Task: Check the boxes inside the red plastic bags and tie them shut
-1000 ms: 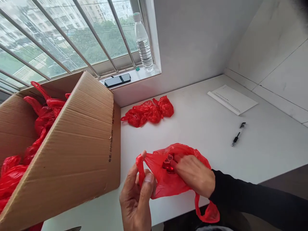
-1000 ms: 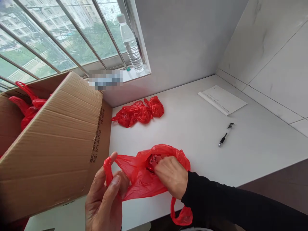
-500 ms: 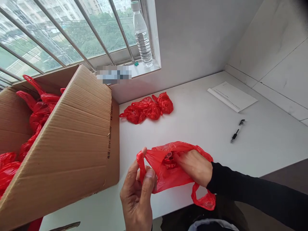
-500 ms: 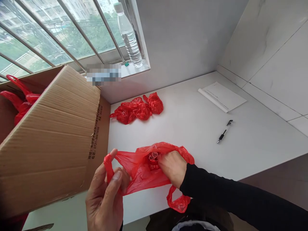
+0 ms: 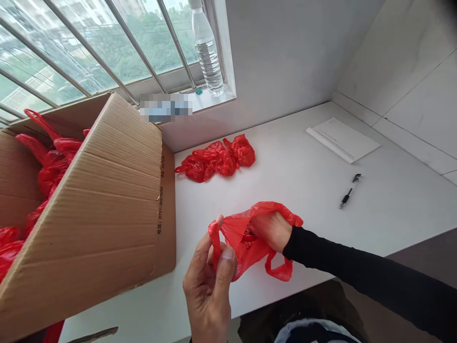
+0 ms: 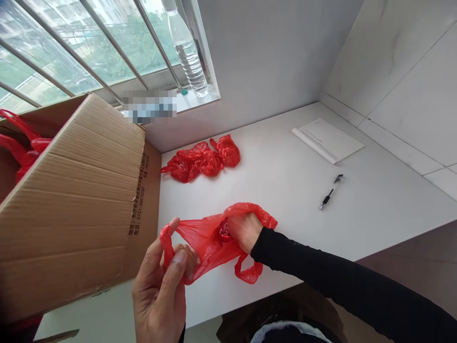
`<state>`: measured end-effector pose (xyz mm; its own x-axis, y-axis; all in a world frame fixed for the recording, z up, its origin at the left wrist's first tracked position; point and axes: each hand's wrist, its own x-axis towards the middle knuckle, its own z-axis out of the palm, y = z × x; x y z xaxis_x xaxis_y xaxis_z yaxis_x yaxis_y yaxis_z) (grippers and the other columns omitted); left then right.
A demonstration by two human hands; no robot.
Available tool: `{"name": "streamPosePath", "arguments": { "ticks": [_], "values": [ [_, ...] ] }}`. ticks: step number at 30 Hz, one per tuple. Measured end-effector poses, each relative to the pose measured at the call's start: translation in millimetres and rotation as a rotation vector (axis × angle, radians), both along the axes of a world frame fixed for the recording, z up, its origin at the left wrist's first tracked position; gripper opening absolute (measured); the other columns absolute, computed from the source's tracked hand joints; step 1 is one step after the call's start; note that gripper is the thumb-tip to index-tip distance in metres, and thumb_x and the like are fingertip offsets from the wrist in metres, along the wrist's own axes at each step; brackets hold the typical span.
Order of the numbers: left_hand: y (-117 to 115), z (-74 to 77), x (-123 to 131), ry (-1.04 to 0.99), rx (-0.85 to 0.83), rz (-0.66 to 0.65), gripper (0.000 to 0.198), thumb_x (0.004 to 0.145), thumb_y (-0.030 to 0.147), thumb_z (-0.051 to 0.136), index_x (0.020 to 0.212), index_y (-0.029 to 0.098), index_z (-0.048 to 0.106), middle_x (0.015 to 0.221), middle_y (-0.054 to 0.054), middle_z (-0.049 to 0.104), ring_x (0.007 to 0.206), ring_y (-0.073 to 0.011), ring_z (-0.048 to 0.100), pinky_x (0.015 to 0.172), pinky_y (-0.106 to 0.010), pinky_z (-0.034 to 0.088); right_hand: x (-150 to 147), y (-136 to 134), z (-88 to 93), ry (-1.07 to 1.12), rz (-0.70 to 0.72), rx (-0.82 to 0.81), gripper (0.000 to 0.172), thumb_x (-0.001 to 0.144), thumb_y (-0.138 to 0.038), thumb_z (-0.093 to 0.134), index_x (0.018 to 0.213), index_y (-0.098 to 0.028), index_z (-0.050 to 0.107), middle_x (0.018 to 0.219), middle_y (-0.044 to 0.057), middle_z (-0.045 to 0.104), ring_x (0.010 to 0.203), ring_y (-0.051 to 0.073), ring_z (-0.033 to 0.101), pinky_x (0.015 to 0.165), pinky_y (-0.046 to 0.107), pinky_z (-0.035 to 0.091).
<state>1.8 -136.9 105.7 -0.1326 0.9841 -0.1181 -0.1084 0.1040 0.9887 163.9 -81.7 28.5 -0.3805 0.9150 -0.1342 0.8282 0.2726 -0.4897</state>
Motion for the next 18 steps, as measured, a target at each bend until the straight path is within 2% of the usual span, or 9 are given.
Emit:
{"name": "streamPosePath", "arguments": {
  "ticks": [4, 8, 11, 14, 18],
  "values": [
    [0.7, 0.2, -0.2, -0.014, -0.008, 0.032, 0.039, 0.087, 0.038, 0.077, 0.126, 0.037, 0.074, 0.064, 0.004, 0.047, 0.059, -0.0109, 0.041, 0.058, -0.02, 0.047, 7.3, -3.0, 10.1, -0.023, 0.0, -0.004, 0.016, 0.098, -0.013, 0.051, 0.093, -0.018, 0.066, 0.092, 0.002, 0.071, 0.079, 0.017, 0.064, 0.067, 0.028, 0.042],
    [2.8, 0.5, -0.8, -0.005, 0.009, 0.047, 0.042, 0.087, 0.038, 0.077, 0.128, 0.034, 0.073, 0.063, 0.003, 0.054, 0.058, -0.0109, 0.046, 0.058, -0.021, 0.048, 15.7, -10.3, 32.1, -0.186, -0.075, -0.05, 0.022, 0.098, -0.008, 0.047, 0.085, -0.017, 0.063, 0.075, 0.005, 0.067, 0.064, 0.02, 0.061, 0.055, 0.032, 0.031],
    [4.3, 0.3, 0.0, -0.008, 0.013, 0.043, 0.04, 0.088, 0.038, 0.077, 0.127, 0.035, 0.073, 0.074, 0.001, 0.064, 0.062, -0.0109, 0.051, 0.06, -0.021, 0.05, 15.2, -11.5, 41.8, -0.292, -0.094, -0.075, 0.027, 0.093, 0.002, 0.044, 0.088, -0.017, 0.062, 0.072, 0.006, 0.065, 0.064, 0.023, 0.062, 0.053, 0.033, 0.023],
    [3.8, -0.5, -0.1, -0.004, 0.002, 0.057, 0.04, 0.086, 0.039, 0.078, 0.126, 0.035, 0.074, 0.089, -0.003, 0.068, 0.07, -0.0125, 0.055, 0.063, -0.022, 0.052, 12.3, -11.4, 40.4, -0.336, -0.069, -0.098, 0.029, 0.086, 0.007, 0.051, 0.099, -0.017, 0.061, 0.069, 0.003, 0.064, 0.063, 0.023, 0.062, 0.052, 0.033, 0.02],
    [1.8, -1.7, -1.0, -0.001, 0.015, 0.036, 0.04, 0.088, 0.04, 0.077, 0.127, 0.036, 0.073, 0.076, 0.001, 0.06, 0.065, -0.0112, 0.05, 0.061, -0.02, 0.05, 12.2, -8.6, 30.5, -0.322, -0.024, -0.115, 0.027, 0.083, 0.005, 0.057, 0.098, -0.017, 0.061, 0.076, 0.003, 0.069, 0.064, 0.02, 0.063, 0.051, 0.033, 0.021]
  ]
}}
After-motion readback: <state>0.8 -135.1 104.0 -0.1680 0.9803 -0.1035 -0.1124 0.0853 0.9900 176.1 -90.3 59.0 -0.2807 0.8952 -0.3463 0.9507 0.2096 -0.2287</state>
